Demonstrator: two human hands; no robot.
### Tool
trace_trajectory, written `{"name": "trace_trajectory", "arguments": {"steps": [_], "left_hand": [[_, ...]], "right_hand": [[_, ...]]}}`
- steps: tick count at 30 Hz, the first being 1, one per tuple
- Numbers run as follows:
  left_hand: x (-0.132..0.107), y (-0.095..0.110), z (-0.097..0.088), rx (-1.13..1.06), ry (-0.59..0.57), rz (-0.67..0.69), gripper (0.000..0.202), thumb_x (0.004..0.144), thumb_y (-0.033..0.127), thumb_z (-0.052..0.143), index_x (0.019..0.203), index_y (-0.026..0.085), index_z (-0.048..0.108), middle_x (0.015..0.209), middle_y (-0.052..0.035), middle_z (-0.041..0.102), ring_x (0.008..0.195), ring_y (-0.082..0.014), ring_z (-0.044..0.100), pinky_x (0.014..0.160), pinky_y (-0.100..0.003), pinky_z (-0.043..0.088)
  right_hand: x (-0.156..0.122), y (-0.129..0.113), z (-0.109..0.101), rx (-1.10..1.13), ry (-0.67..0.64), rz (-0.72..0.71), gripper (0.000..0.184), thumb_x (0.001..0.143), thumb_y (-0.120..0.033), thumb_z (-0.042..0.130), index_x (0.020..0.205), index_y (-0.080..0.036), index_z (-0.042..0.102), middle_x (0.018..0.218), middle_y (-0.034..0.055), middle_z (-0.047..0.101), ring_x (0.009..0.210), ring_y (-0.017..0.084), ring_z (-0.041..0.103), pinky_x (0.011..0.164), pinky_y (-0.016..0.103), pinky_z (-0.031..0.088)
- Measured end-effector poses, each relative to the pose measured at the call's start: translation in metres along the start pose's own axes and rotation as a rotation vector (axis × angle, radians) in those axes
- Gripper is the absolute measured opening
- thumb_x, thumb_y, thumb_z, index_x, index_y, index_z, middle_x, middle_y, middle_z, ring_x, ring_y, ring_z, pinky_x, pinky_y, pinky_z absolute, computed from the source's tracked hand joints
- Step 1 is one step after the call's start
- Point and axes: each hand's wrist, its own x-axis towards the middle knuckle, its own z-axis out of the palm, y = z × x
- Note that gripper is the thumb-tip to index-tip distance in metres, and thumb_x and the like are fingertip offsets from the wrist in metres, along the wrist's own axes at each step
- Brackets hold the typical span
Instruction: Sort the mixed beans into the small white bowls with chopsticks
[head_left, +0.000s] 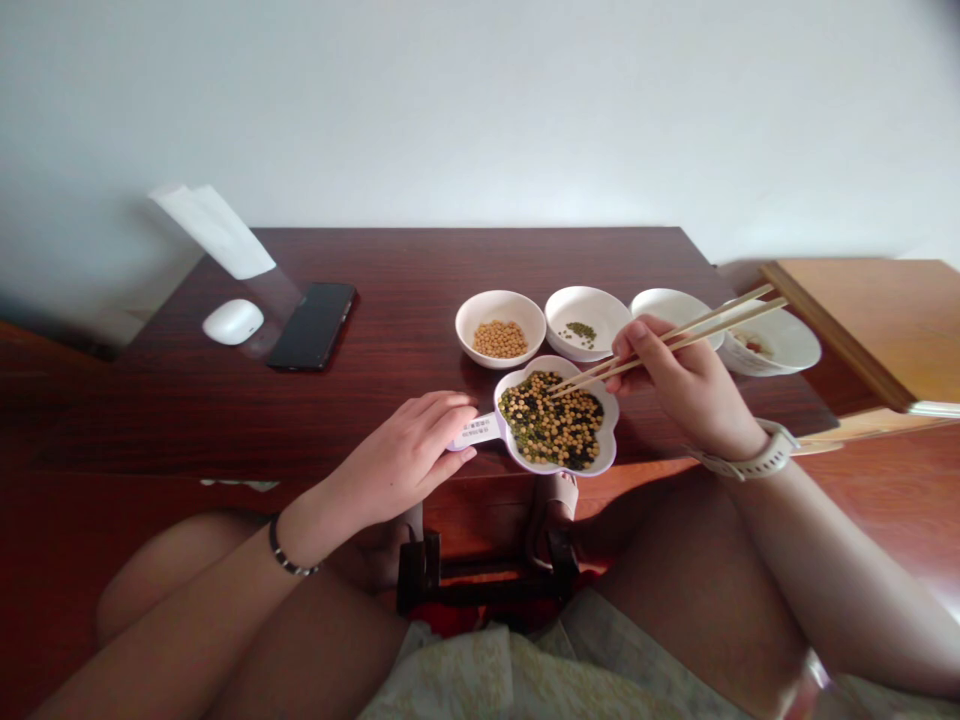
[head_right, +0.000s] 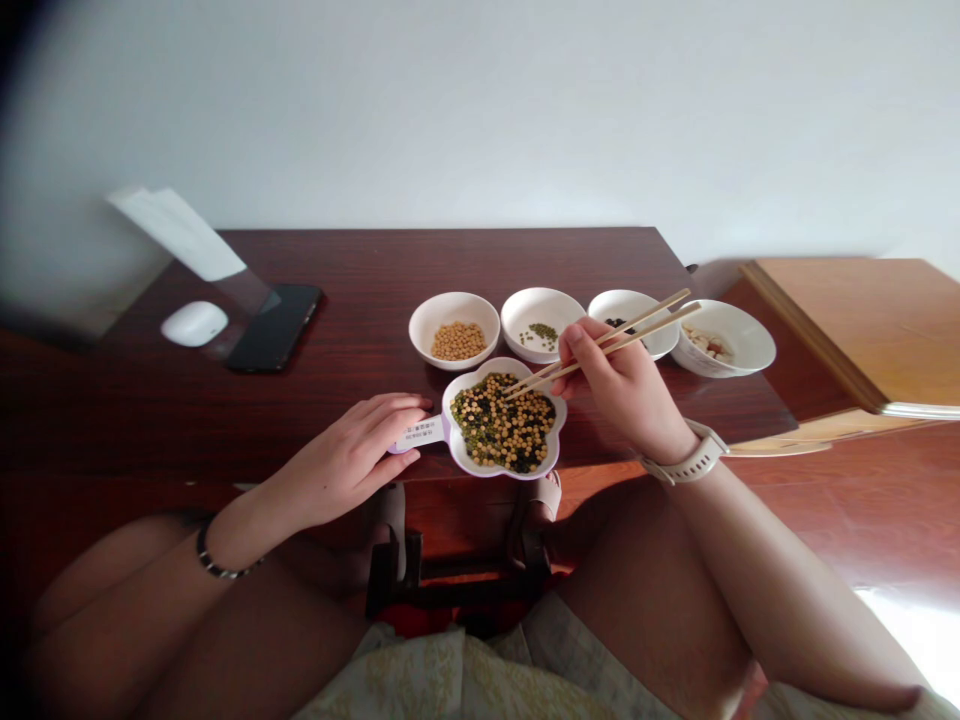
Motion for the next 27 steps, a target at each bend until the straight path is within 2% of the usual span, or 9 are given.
{"name": "trace_trajectory", "arguments": {"steps": [9,14,18,21,23,24,27], "left_hand": [[-0.001,0.0,0.0,0.027,-0.017,0.013,0.03,0.117,0.029,0.056,0.145,0.018,0.058,0.149,-0.0165,0.065,0.143,-0.0336,0.061,0.123,-0.056,0.052],[0.0,-0.001,0.001,0.036,-0.023,0.017,0.031,0.117,0.03,0.055,0.145,0.017,0.057,0.149,-0.0168,0.065,0.143,-0.0336,0.06,0.122,-0.055,0.051],[0.0,-0.002,0.001,0.037,-0.018,0.02,0.03,0.116,0.029,0.057,0.144,0.017,0.059,0.147,-0.0163,0.066,0.142,-0.0335,0.061,0.123,-0.055,0.051],[0.0,-0.001,0.0,0.033,-0.001,0.026,0.029,0.116,0.029,0.057,0.143,0.018,0.059,0.147,-0.0157,0.067,0.142,-0.0336,0.062,0.123,-0.055,0.051],[-0.001,-0.001,0.0,0.034,0.003,0.031,0.029,0.116,0.028,0.057,0.143,0.018,0.059,0.147,-0.0158,0.067,0.142,-0.0336,0.062,0.123,-0.055,0.052],[-0.001,-0.001,-0.001,0.036,0.003,0.033,0.029,0.116,0.028,0.057,0.143,0.018,0.059,0.147,-0.0159,0.067,0.141,-0.0337,0.062,0.123,-0.055,0.052],[-0.001,0.0,-0.001,0.04,-0.001,0.034,0.03,0.116,0.028,0.056,0.143,0.016,0.059,0.146,-0.0164,0.067,0.141,-0.0336,0.062,0.123,-0.055,0.052]], "right_hand": [[0.0,-0.001,-0.002,0.041,0.028,-0.002,0.045,0.102,-0.065,0.073,0.084,-0.024,0.068,0.074,0.0009,0.067,0.062,0.015,0.069,0.054,0.024,0.06],[0.002,0.001,-0.005,0.12,0.028,0.001,0.041,0.104,-0.06,0.072,0.084,-0.024,0.068,0.075,0.0015,0.068,0.061,0.015,0.067,0.053,0.024,0.056],[0.003,-0.003,-0.009,0.194,0.076,-0.011,0.041,0.101,-0.058,0.077,0.083,-0.023,0.068,0.077,0.0018,0.067,0.06,0.014,0.066,0.05,0.023,0.055],[0.008,-0.007,-0.02,0.241,0.186,-0.083,0.036,0.103,-0.05,0.077,0.082,-0.022,0.068,0.077,0.0015,0.066,0.056,0.012,0.063,0.046,0.021,0.051],[0.015,-0.008,-0.034,0.284,0.329,-0.191,0.031,0.107,-0.034,0.071,0.079,-0.02,0.068,0.078,0.0012,0.065,0.055,0.01,0.062,0.048,0.02,0.052],[0.019,-0.008,-0.042,0.297,0.406,-0.237,0.031,0.108,-0.025,0.066,0.077,-0.02,0.067,0.075,0.0006,0.062,0.055,0.01,0.061,0.048,0.021,0.051],[0.032,-0.006,-0.069,0.295,0.635,-0.268,0.045,0.113,-0.012,0.047,0.071,-0.018,0.061,0.069,-0.0001,0.058,0.052,0.009,0.059,0.046,0.022,0.046]]}}
